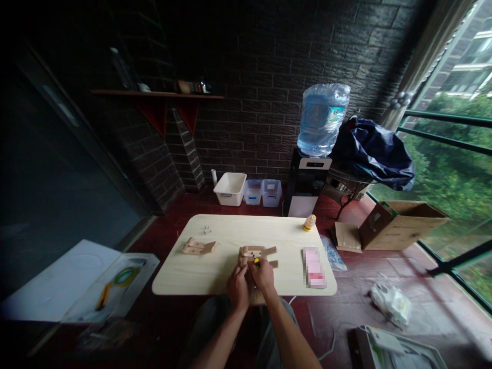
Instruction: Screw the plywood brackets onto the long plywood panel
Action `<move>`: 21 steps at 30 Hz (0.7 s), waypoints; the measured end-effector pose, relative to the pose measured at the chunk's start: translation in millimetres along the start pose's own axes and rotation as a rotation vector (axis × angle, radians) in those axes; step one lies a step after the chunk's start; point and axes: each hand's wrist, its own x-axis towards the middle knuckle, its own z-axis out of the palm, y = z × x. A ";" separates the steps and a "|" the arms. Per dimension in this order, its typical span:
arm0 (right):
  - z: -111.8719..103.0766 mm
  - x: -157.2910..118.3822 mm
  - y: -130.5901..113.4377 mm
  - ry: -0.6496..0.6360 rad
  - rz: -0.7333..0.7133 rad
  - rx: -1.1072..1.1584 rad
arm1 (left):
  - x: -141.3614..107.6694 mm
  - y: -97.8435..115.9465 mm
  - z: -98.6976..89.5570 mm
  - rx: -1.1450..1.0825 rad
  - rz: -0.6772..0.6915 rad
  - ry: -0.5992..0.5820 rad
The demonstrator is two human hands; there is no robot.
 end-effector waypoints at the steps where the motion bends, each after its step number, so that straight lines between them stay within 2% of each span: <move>1: 0.4 -0.2 -0.1 -0.001 0.003 0.000 | -0.3 -0.9 1.3 -0.011 0.009 0.004; 4: 0.4 -3.5 -2.0 -0.010 0.003 0.017 | 0.8 -2.6 1.4 -0.051 0.043 0.025; 7: -6.6 -10.0 -6.5 0.007 -0.004 0.008 | 6.5 -1.9 -4.8 -0.067 0.100 -0.003; 9: -19.0 -12.2 -9.8 0.058 -0.023 -0.011 | 13.0 -1.2 -11.4 -0.056 0.138 -0.048; 12: -49.5 -4.3 -9.7 0.168 -0.086 0.012 | 24.5 -2.5 -21.8 -0.040 0.205 -0.127; 15: -83.0 17.0 2.3 0.221 -0.093 0.056 | 36.2 -6.4 -30.5 -0.055 0.260 -0.226; 17: -97.7 31.2 16.5 0.199 -0.033 0.010 | 43.8 -9.4 -34.5 -0.079 0.300 -0.299; 19: -101.5 39.1 32.1 0.112 0.018 0.008 | 51.1 -12.3 -36.7 -0.100 0.347 -0.359; 21: -94.4 38.9 46.8 0.054 0.024 0.011 | 58.0 -15.1 -37.1 -0.107 0.382 -0.397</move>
